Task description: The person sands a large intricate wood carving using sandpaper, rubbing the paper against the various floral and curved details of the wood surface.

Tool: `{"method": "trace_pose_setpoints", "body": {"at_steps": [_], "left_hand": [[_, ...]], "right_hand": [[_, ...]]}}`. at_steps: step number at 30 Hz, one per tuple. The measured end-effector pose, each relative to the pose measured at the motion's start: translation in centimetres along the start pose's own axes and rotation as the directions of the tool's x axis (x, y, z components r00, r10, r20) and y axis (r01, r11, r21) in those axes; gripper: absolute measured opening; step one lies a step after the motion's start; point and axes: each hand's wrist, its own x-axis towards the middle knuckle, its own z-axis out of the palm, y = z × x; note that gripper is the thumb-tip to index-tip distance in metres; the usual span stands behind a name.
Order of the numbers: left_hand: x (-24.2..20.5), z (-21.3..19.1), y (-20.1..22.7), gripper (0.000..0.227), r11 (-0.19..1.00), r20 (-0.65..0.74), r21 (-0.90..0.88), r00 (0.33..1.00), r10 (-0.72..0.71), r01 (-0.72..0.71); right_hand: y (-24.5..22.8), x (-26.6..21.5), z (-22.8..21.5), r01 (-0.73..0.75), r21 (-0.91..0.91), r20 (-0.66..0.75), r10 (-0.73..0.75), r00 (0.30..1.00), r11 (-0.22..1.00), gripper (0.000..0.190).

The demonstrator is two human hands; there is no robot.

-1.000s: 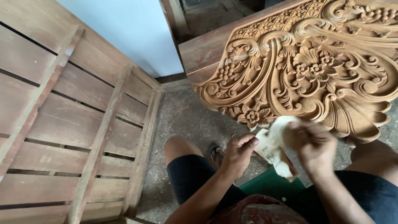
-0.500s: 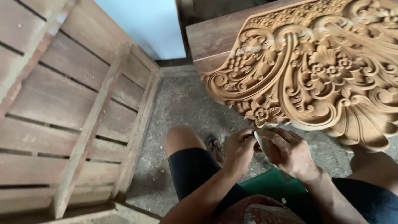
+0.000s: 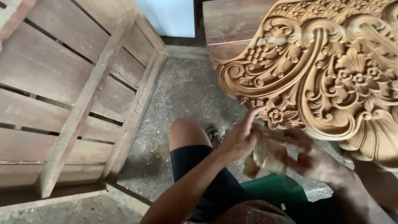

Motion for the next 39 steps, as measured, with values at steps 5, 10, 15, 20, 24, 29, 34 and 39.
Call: {"method": "trace_pose_setpoints", "body": {"at_steps": [5,10,15,20,24,29,34,39], "left_hand": [[1.3,-1.8,-1.0,0.081,0.959,0.047,-0.115,0.963,0.265,-0.258],[3.4,-0.9,0.3,0.085,0.898,-0.004,-0.402,0.98,-0.198,0.18],[6.3,-1.0,0.7,0.072,0.958,-0.059,-0.241,0.982,-0.177,0.158],[14.8,-6.5,-3.9,0.04,0.895,-0.031,-0.388,0.967,-0.253,0.222],[18.2,-9.1,-9.1,0.042,0.726,-0.592,-0.654,0.74,-0.318,-0.211],[21.6,-7.2,-12.0,0.062,-0.107,-0.385,-0.911,0.914,-0.126,-0.398],[20.0,-6.6,-13.7,0.092,-0.276,-0.129,-0.936,0.942,-0.309,-0.219],[19.6,-5.2,-14.9,0.081,-0.036,-0.337,-0.93,0.887,-0.316,-0.366]], "right_hand": [[0.9,0.3,-0.7,-0.333,-0.167,0.395,0.373,0.84,0.928,0.101],[3.0,0.9,0.9,0.111,-0.713,0.125,-0.03,0.992,0.693,0.072],[4.6,2.9,3.4,-0.09,-0.665,-0.189,-0.05,0.981,0.741,0.047],[9.7,7.1,4.6,-0.432,-0.532,-0.397,0.236,0.887,0.728,0.018],[19.8,13.3,6.9,-0.424,-0.419,-0.411,0.248,0.877,0.803,0.034],[24.2,17.0,12.5,-0.166,-0.874,-0.008,0.328,0.945,0.457,0.055],[18.6,11.5,7.7,0.009,-0.704,0.282,0.268,0.921,0.71,0.055],[23.0,17.3,6.0,-0.238,-0.657,0.058,0.363,0.93,0.716,0.057]]}}
